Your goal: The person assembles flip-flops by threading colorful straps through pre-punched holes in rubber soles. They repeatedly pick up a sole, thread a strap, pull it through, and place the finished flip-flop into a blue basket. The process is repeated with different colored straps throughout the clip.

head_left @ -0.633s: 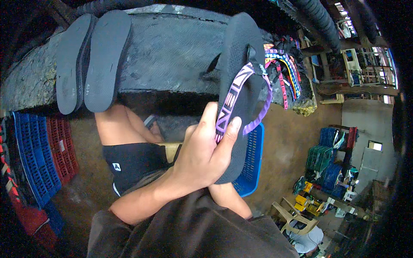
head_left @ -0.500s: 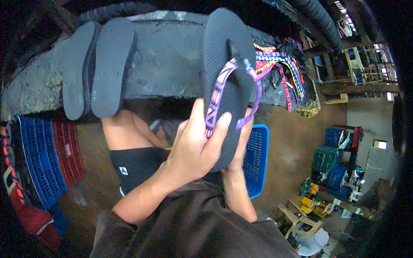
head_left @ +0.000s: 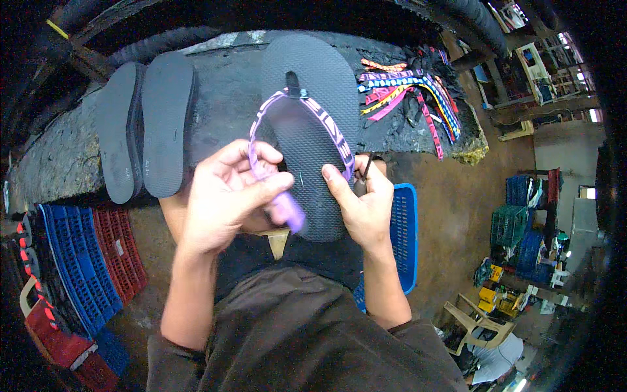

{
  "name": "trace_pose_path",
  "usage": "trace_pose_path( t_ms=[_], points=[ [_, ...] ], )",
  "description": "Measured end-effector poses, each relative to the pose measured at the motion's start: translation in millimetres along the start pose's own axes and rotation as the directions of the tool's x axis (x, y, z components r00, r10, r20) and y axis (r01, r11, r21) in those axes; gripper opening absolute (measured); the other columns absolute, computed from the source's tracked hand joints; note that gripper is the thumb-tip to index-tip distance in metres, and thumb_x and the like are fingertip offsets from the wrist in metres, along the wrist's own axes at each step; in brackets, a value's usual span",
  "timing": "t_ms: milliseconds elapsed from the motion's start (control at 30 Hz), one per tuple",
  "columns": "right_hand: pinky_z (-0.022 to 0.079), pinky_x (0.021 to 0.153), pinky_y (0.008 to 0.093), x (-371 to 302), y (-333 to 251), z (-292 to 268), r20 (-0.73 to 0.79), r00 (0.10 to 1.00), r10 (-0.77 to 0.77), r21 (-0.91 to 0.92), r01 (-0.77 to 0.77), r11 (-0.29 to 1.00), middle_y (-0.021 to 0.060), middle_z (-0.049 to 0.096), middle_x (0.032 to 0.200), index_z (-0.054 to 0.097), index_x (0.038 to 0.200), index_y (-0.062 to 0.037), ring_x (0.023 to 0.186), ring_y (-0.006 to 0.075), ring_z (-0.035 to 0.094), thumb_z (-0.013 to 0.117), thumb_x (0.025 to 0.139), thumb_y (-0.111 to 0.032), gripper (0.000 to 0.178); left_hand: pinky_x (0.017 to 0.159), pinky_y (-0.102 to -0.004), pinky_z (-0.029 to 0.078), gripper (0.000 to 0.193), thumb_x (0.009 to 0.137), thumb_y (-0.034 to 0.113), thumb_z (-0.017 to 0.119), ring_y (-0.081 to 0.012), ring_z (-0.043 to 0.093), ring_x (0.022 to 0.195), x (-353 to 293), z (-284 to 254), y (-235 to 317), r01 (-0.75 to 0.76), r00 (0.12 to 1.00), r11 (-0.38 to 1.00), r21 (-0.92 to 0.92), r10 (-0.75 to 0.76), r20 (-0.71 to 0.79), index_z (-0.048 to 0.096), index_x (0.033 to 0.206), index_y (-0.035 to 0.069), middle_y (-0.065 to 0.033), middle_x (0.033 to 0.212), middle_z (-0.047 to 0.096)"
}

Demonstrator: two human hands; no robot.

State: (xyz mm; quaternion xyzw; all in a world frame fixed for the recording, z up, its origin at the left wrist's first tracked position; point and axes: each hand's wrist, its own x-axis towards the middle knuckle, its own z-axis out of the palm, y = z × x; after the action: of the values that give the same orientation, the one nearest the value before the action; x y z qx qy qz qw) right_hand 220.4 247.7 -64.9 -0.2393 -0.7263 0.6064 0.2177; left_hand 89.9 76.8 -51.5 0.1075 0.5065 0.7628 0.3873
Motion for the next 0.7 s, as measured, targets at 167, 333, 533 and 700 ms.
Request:
trace_pose_path(
  t_ms=[167, 333, 533, 700],
  points=[
    [0.049, 0.075, 0.0227, -3.0, -1.6, -1.5, 0.029, 0.997, 0.064, 0.17, -0.068, 0.983, -0.0016, 0.067, 0.093, 0.065, 0.099, -0.0024, 0.082, 0.0045, 0.059, 0.075, 0.097, -0.01, 0.012, 0.075, -0.0284, 0.06, 0.034, 0.084, -0.012, 0.078, -0.0143, 0.067, 0.08, 7.3, 13.1, -39.2, -0.283, 0.958, 0.958, -0.048, 0.28, -0.054, 0.057, 0.109, -0.001, -0.0094, 0.101, 0.066],
    [0.05, 0.076, 0.0236, 2.8, 9.1, -2.6, 0.04, 0.997, 0.065, 0.189, -0.072, 0.979, -0.0003, 0.068, 0.092, 0.066, 0.1, -0.0024, 0.084, 0.005, 0.06, 0.075, 0.097, -0.011, 0.013, 0.056, -0.0226, 0.051, 0.038, 0.088, -0.007, 0.076, -0.0092, 0.062, 0.073, 8.5, 13.1, -49.4, -0.012, 0.985, 0.99, -0.137, -0.012, -0.17, 0.058, 0.121, 0.001, -0.0069, 0.099, 0.063],
    [0.053, 0.073, 0.0248, 10.1, 23.7, -1.4, 0.024, 0.997, 0.079, 0.126, -0.081, 0.989, 0.001, 0.07, 0.092, 0.066, 0.102, -0.0016, 0.081, 0.0063, 0.062, 0.076, 0.096, -0.012, 0.016, 0.05, -0.024, 0.046, 0.038, 0.092, -0.005, 0.071, -0.0097, 0.06, 0.062, 7.9, 4.5, -38.8, 0.049, 0.993, 0.988, -0.145, -0.063, -0.095, 0.057, 0.127, 0.001, -0.005, 0.084, 0.066],
    [0.051, 0.076, 0.0242, 9.9, 25.2, -5.2, 0.068, 0.99, 0.122, 0.088, -0.128, 0.988, 0.0007, 0.069, 0.094, 0.066, 0.102, -0.0023, 0.083, 0.0063, 0.061, 0.077, 0.096, -0.012, 0.016, 0.057, -0.0279, 0.053, 0.031, 0.09, -0.008, 0.073, -0.0147, 0.065, 0.07, 7.4, 8.0, -39.5, 0.043, 0.999, 0.962, -0.268, -0.049, -0.013, 0.049, 0.102, 0.008, -0.0047, 0.085, 0.06]
  ],
)
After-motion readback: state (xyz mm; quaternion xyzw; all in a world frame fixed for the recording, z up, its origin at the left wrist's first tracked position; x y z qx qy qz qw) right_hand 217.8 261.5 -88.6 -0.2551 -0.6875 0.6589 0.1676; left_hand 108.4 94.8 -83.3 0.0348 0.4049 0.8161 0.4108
